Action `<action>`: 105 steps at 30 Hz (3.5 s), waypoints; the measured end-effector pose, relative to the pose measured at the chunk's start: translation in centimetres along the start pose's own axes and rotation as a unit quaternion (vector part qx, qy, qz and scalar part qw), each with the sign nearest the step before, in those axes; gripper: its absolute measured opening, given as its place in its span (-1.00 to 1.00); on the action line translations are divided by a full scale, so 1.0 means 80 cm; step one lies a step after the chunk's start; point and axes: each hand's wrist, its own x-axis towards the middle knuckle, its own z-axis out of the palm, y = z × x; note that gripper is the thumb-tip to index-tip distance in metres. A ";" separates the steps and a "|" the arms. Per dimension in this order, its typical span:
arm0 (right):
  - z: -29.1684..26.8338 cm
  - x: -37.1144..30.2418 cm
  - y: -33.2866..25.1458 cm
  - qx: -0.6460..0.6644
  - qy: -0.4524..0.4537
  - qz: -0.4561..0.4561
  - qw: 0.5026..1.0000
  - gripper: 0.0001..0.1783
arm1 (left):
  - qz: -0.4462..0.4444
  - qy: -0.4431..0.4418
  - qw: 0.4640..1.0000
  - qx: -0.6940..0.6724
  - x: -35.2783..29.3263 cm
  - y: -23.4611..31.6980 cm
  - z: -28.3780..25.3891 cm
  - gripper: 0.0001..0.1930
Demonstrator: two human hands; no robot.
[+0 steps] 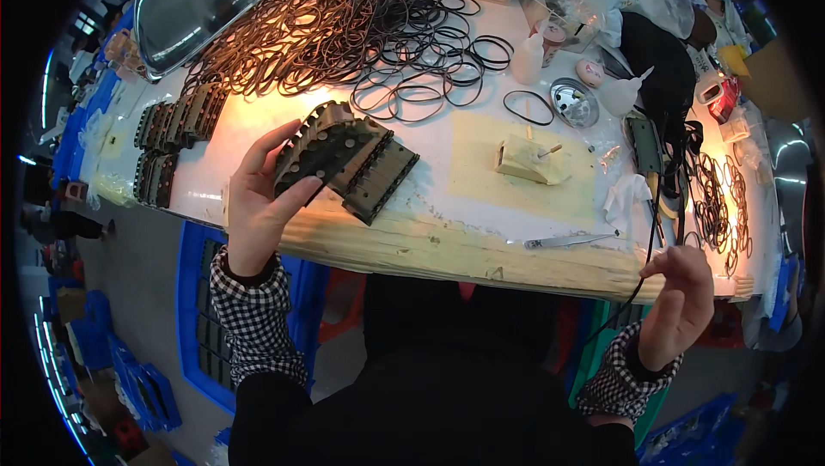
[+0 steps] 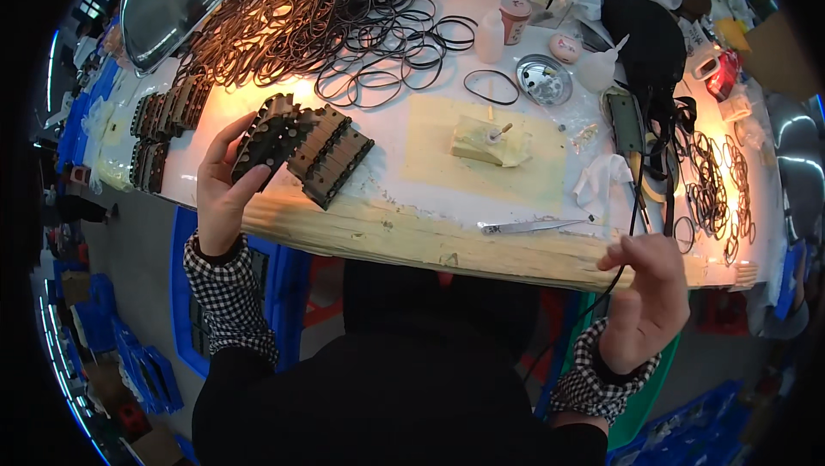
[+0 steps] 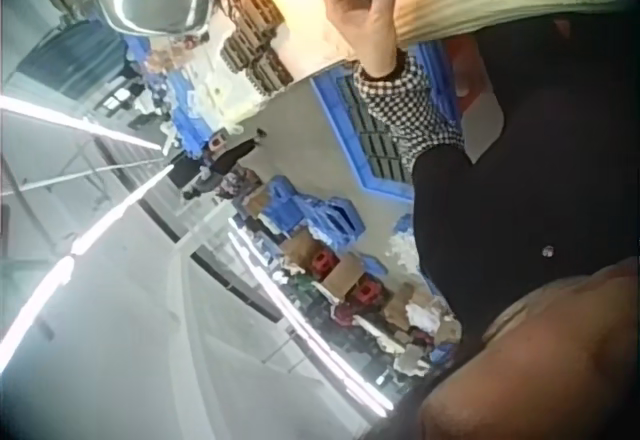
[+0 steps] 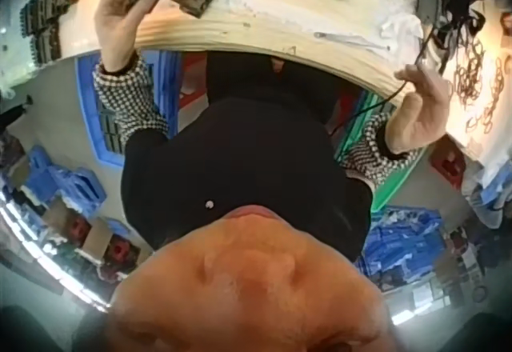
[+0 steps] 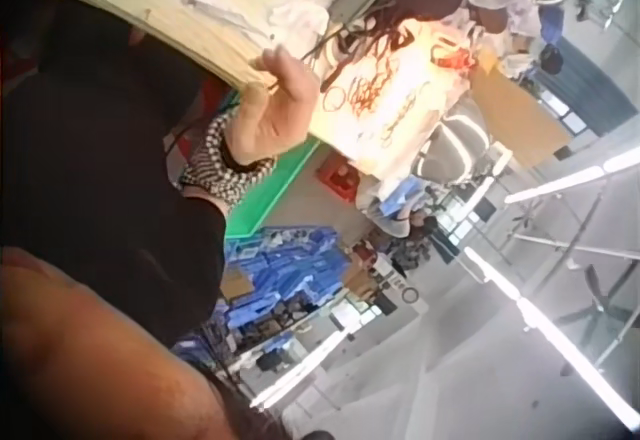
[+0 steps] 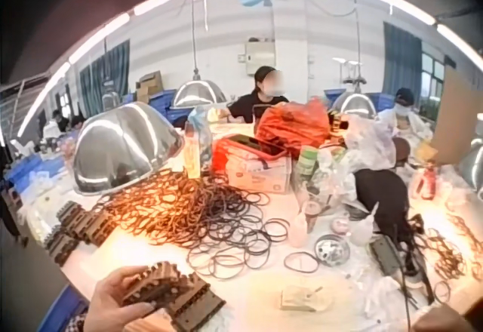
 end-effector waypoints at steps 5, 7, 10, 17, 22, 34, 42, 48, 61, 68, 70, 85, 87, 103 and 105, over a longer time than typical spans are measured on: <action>0.113 0.048 0.000 0.223 -0.243 0.201 0.922 -0.07 | -0.060 -0.195 0.967 -0.154 -0.007 0.015 0.071 -0.33; 0.129 0.054 0.004 0.293 -0.271 0.248 0.883 -0.08 | -0.084 -0.227 0.957 -0.162 -0.007 0.015 0.088 -0.34; 0.139 0.051 0.020 0.232 -0.247 0.210 0.917 -0.16 | -0.090 -0.272 0.947 -0.146 -0.002 0.016 0.097 -0.38; 0.144 0.044 0.021 0.244 -0.226 0.186 0.925 -0.29 | -0.041 -0.276 0.948 -0.156 -0.004 0.010 0.099 -0.38; 0.147 0.035 0.027 0.271 -0.228 0.188 0.916 -0.27 | -0.008 -0.256 0.959 -0.124 -0.008 0.001 0.100 -0.36; 0.147 0.032 0.055 0.068 -0.286 0.064 0.953 -0.31 | 0.182 -0.245 0.929 0.208 -0.002 -0.011 0.103 -0.35; 0.145 0.030 0.057 -0.018 -0.276 -0.032 0.960 -0.29 | 0.202 -0.258 0.922 0.205 -0.008 -0.013 0.106 -0.33; 0.140 0.031 0.048 -0.042 -0.249 -0.058 0.966 -0.31 | 0.214 -0.246 0.923 0.204 -0.008 -0.013 0.107 -0.39; 0.134 0.036 0.053 -0.061 -0.301 -0.017 0.951 -0.36 | 0.178 -0.277 0.917 0.226 0.003 -0.012 0.102 -0.36; 0.136 0.032 0.057 -0.071 -0.304 -0.021 0.950 -0.30 | 0.198 -0.267 0.911 0.244 0.004 -0.016 0.104 -0.34; 0.137 0.029 0.061 -0.070 -0.293 -0.024 0.953 -0.29 | 0.198 -0.264 0.907 0.260 0.003 -0.019 0.106 -0.32; 0.121 0.051 0.040 0.281 -0.293 0.277 0.871 -0.40 | 0.096 -0.304 0.948 -0.013 0.010 -0.009 0.097 -0.25; 0.124 0.048 0.040 0.299 -0.263 0.270 0.877 -0.42 | 0.133 -0.297 0.945 -0.011 0.008 -0.004 0.099 -0.22; 0.119 0.042 0.011 0.300 -0.259 0.213 0.893 -0.45 | 0.271 -0.172 0.946 0.031 -0.003 -0.024 0.120 -0.44; 0.116 0.043 0.012 0.293 -0.235 0.224 0.899 -0.51 | 0.276 -0.174 0.945 0.016 -0.003 -0.025 0.120 -0.45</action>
